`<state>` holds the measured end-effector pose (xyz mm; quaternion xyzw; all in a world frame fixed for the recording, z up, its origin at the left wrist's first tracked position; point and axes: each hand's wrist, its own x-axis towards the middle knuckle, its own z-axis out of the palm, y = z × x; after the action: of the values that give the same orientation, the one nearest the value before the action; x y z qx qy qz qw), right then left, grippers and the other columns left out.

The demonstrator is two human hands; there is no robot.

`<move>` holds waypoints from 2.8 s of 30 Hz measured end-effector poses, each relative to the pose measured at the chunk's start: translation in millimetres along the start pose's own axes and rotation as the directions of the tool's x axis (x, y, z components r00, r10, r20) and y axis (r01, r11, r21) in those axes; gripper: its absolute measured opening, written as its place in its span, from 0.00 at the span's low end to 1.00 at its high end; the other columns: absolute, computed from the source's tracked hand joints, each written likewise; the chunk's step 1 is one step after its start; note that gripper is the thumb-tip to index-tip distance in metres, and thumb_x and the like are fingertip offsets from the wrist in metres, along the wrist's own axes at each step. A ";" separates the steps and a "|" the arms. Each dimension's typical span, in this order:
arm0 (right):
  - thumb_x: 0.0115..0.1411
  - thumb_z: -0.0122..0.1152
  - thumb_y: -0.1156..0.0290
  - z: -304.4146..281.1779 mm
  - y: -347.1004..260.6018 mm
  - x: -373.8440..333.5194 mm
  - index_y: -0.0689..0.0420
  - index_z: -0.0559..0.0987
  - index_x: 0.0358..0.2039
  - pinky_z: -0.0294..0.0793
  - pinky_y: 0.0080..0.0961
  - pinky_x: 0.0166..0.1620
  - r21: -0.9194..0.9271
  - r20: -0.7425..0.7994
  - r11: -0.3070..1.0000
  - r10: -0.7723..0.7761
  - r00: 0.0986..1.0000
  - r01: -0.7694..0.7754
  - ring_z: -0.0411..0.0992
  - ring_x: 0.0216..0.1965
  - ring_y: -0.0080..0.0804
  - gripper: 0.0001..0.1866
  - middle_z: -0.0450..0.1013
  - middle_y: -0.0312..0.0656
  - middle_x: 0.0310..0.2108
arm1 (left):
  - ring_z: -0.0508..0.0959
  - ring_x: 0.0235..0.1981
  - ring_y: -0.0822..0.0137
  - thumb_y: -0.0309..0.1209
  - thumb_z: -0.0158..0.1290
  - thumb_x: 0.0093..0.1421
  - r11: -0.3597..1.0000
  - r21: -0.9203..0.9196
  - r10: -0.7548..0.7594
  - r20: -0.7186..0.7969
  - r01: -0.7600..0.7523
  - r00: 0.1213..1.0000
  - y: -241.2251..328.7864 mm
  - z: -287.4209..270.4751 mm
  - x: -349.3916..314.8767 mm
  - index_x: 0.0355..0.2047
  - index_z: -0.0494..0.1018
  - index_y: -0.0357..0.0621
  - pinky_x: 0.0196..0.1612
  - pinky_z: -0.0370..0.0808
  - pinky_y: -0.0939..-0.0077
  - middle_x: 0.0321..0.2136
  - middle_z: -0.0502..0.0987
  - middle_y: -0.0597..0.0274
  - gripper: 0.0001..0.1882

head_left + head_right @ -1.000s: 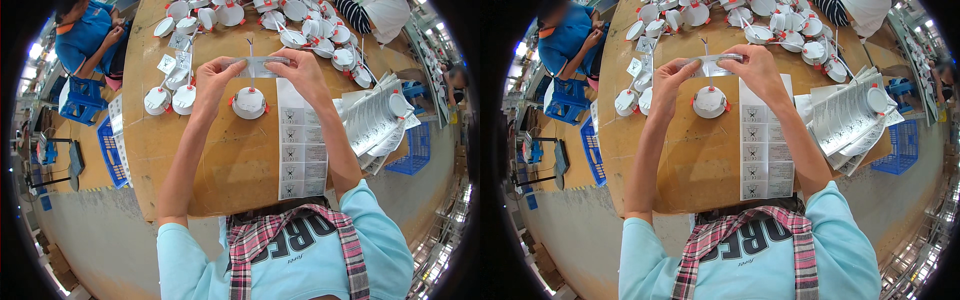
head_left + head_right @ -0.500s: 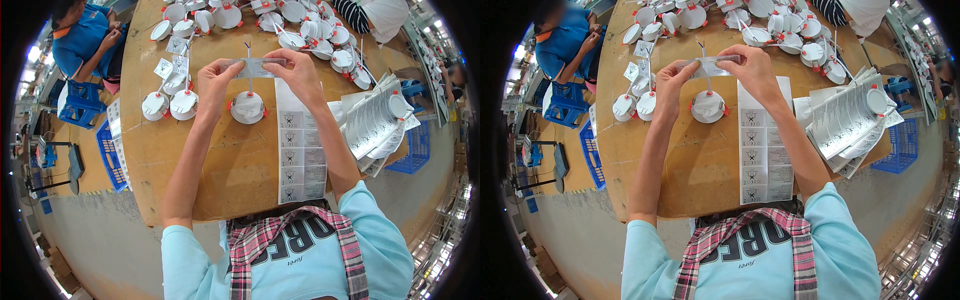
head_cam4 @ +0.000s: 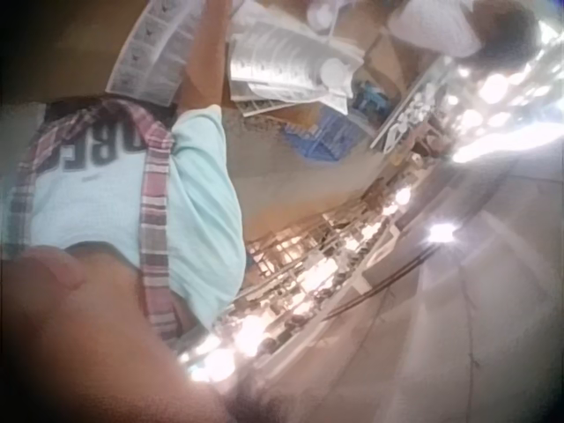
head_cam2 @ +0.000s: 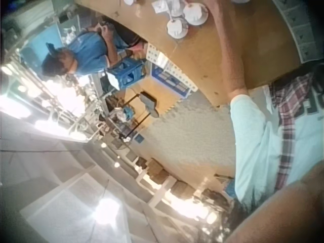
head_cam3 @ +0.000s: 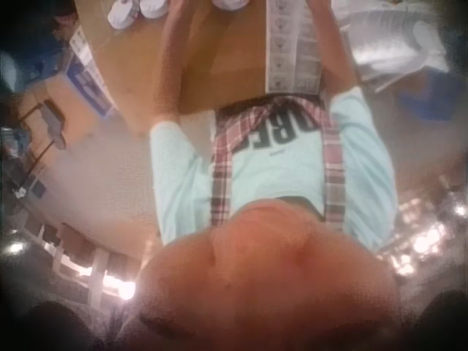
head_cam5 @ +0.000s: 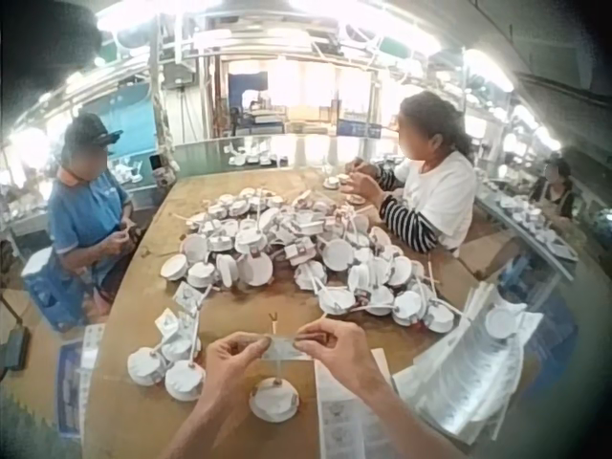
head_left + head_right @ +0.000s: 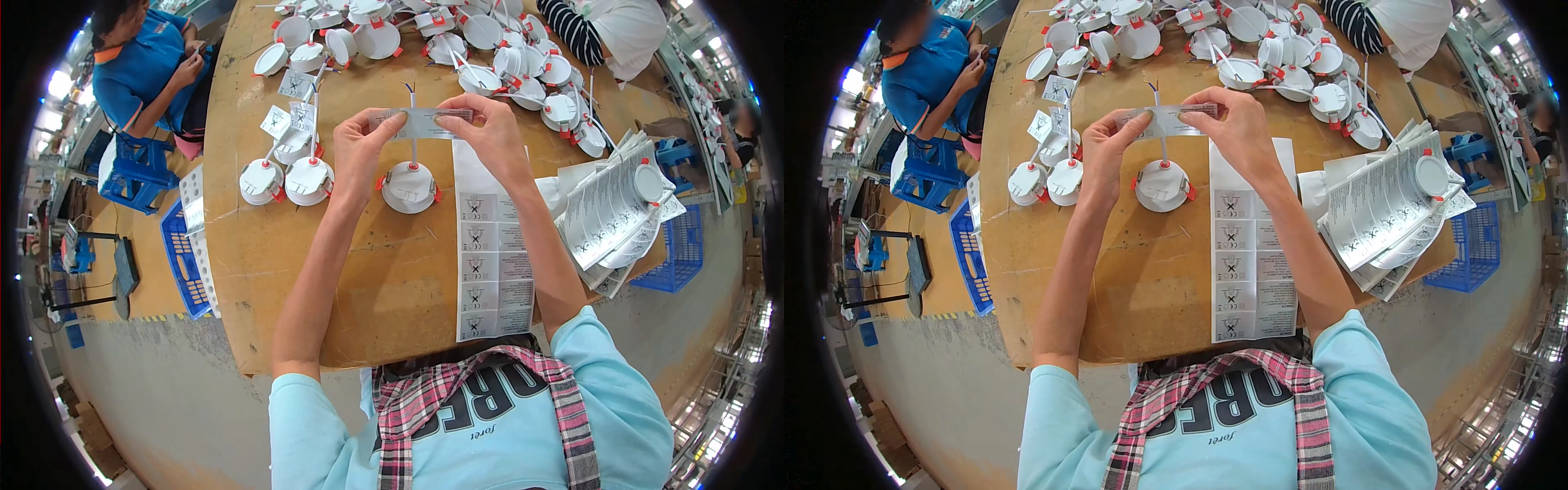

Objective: Attaching adhesive compliance labels to the cables of LED light fixtures.

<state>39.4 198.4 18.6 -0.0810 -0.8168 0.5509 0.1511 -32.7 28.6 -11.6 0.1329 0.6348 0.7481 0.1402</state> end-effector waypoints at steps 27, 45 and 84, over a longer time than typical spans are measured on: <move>0.56 0.62 0.62 -12.0 11.9 -0.2 0.60 0.78 0.41 0.70 0.21 0.43 -0.016 0.158 0.994 0.107 0.982 -0.105 0.71 0.37 0.25 0.17 0.74 0.39 0.33 | 0.76 0.33 0.76 0.31 0.58 0.56 0.970 -0.188 -0.114 0.213 0.155 0.970 -12.5 -10.5 7.9 0.33 0.77 0.36 0.44 0.71 0.80 0.30 0.78 0.62 0.10; 0.49 0.64 0.61 -4.6 -7.6 12.8 0.67 0.80 0.32 0.71 0.29 0.39 -0.212 0.226 0.975 -0.015 0.974 0.064 0.74 0.32 0.34 0.19 0.76 0.48 0.28 | 0.76 0.32 0.77 0.31 0.58 0.56 0.998 -0.034 -0.039 0.254 0.049 0.966 -8.2 -3.8 5.9 0.33 0.77 0.38 0.39 0.72 0.82 0.29 0.78 0.64 0.09; 0.45 0.69 0.66 -8.8 1.9 -9.3 0.63 0.80 0.34 0.69 0.29 0.44 -0.192 0.222 0.979 -0.031 0.975 0.074 0.69 0.40 0.35 0.17 0.75 0.43 0.34 | 0.71 0.42 0.62 0.36 0.54 0.57 0.846 0.504 0.114 0.145 -0.173 0.983 -9.1 0.5 -89.0 0.49 0.66 0.38 0.48 0.66 0.68 0.40 0.72 0.58 0.23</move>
<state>51.0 204.0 18.4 -0.0132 -0.8813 0.4677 0.0666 50.3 -3.3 -22.4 0.2535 0.7910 0.5513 0.0780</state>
